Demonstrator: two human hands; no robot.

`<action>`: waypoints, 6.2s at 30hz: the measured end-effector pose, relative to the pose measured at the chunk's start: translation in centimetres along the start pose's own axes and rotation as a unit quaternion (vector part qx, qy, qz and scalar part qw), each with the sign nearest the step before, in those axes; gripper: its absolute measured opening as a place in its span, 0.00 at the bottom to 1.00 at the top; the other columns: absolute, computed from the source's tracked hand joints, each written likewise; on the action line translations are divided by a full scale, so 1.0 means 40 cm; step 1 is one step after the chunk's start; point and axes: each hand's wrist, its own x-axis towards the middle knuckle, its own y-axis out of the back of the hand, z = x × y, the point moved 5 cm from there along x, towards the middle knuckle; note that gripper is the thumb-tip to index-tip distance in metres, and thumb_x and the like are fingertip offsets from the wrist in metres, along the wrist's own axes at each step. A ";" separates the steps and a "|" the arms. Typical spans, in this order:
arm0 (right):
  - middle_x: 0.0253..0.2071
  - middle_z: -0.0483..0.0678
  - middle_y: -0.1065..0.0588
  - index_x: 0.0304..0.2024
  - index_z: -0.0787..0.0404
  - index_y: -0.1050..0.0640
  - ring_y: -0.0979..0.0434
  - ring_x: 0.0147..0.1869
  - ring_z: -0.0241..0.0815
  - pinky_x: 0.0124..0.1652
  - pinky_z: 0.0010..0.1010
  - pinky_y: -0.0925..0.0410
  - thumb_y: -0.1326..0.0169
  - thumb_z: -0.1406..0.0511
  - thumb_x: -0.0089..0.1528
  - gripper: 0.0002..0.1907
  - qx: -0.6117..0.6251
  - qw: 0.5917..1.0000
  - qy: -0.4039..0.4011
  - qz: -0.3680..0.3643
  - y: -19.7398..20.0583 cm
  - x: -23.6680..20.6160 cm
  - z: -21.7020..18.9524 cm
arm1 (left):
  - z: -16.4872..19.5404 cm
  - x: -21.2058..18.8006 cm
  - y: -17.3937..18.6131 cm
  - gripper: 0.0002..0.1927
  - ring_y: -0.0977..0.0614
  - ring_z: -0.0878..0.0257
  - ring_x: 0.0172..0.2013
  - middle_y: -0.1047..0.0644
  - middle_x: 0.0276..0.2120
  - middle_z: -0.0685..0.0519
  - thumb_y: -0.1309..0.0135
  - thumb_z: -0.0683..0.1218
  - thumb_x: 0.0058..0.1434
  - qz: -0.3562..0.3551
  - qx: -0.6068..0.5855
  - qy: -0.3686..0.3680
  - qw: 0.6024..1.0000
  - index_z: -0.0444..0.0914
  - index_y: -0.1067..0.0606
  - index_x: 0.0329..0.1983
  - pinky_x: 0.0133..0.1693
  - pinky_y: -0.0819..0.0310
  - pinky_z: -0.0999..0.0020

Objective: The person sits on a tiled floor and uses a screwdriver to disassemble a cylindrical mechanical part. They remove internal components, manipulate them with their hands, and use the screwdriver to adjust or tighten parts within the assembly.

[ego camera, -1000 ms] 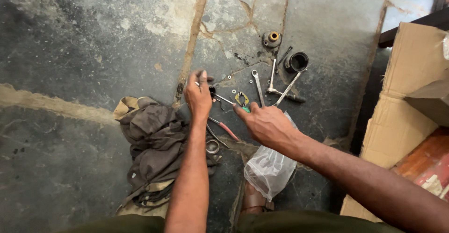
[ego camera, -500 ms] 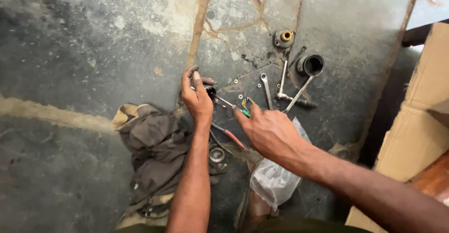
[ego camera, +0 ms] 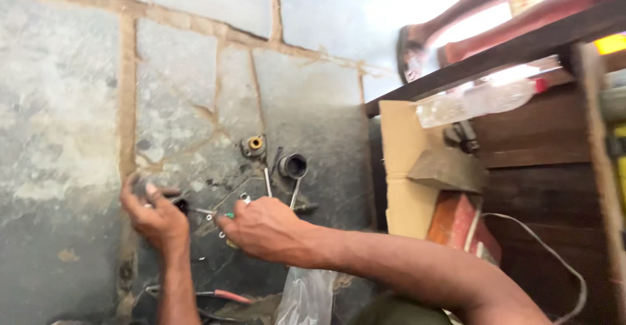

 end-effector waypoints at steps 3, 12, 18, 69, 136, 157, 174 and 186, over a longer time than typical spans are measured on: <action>0.34 0.62 0.24 0.62 0.64 0.27 0.18 0.34 0.59 0.28 0.49 0.27 0.50 0.66 0.63 0.23 -0.033 0.999 0.012 -0.024 0.037 0.014 -0.025 | 0.038 0.032 0.038 0.23 0.19 0.51 0.40 0.26 0.53 0.38 0.56 0.42 0.77 0.036 -0.008 -0.001 0.999 0.34 0.40 0.73 0.44 0.25 0.59; 0.38 0.62 0.25 0.68 0.59 0.34 0.19 0.33 0.59 0.29 0.49 0.26 0.49 0.68 0.62 0.30 -0.064 0.990 -0.022 -0.126 0.042 0.104 -0.139 | -0.062 0.108 0.131 0.21 0.20 0.59 0.30 0.21 0.31 0.48 0.57 0.45 0.74 0.067 -0.072 0.085 0.992 0.34 0.39 0.68 0.37 0.25 0.65; 0.36 0.62 0.25 0.65 0.62 0.32 0.19 0.32 0.60 0.29 0.49 0.27 0.51 0.69 0.61 0.27 -0.038 0.991 -0.047 -0.123 0.071 0.128 -0.124 | -0.049 0.133 0.103 0.13 0.22 0.64 0.28 0.24 0.29 0.51 0.60 0.44 0.77 0.052 -0.133 0.031 0.989 0.34 0.32 0.59 0.36 0.26 0.69; 0.44 0.67 0.26 0.67 0.60 0.32 0.18 0.34 0.61 0.29 0.48 0.26 0.50 0.68 0.62 0.29 0.035 0.989 -0.102 -0.101 0.054 0.026 -0.074 | 0.133 0.127 0.050 0.14 0.26 0.63 0.29 0.29 0.35 0.48 0.62 0.46 0.82 0.083 -0.148 0.061 0.984 0.31 0.31 0.57 0.35 0.23 0.67; 0.35 0.56 0.21 0.50 0.63 0.26 0.19 0.36 0.54 0.37 0.46 0.28 0.43 0.60 0.66 0.15 0.209 0.916 0.089 0.331 0.146 -0.389 -0.319 | 0.440 -0.357 0.352 0.22 0.18 0.56 0.45 0.22 0.45 0.44 0.56 0.51 0.75 0.011 -0.610 -0.020 0.792 0.30 0.31 0.63 0.40 0.17 0.58; 0.27 0.44 0.20 0.40 0.71 0.17 0.25 0.28 0.28 0.28 0.24 0.32 0.45 0.65 0.64 0.13 0.489 0.825 -0.054 0.278 0.140 -0.390 -0.421 | 0.460 -0.479 0.322 0.24 0.21 0.60 0.45 0.22 0.45 0.48 0.60 0.56 0.78 -0.128 -0.479 -0.006 0.869 0.31 0.25 0.55 0.46 0.25 0.66; 0.37 0.50 0.21 0.45 0.62 0.18 0.25 0.32 0.38 0.30 0.31 0.31 0.35 0.59 0.57 0.18 0.175 0.932 0.203 0.245 0.220 -0.413 -0.486 | 0.449 -0.415 0.425 0.28 0.15 0.60 0.38 0.19 0.36 0.48 0.60 0.62 0.75 -0.158 -0.504 0.023 0.849 0.33 0.23 0.46 0.40 0.17 0.67; 0.36 0.49 0.18 0.39 0.63 0.17 0.17 0.38 0.40 0.40 0.33 0.24 0.38 0.71 0.54 0.10 0.216 0.932 0.223 0.187 0.164 -0.358 -0.439 | 0.413 -0.398 0.413 0.27 0.14 0.57 0.33 0.19 0.32 0.47 0.57 0.61 0.74 -0.118 -0.495 0.022 0.861 0.33 0.22 0.44 0.36 0.17 0.67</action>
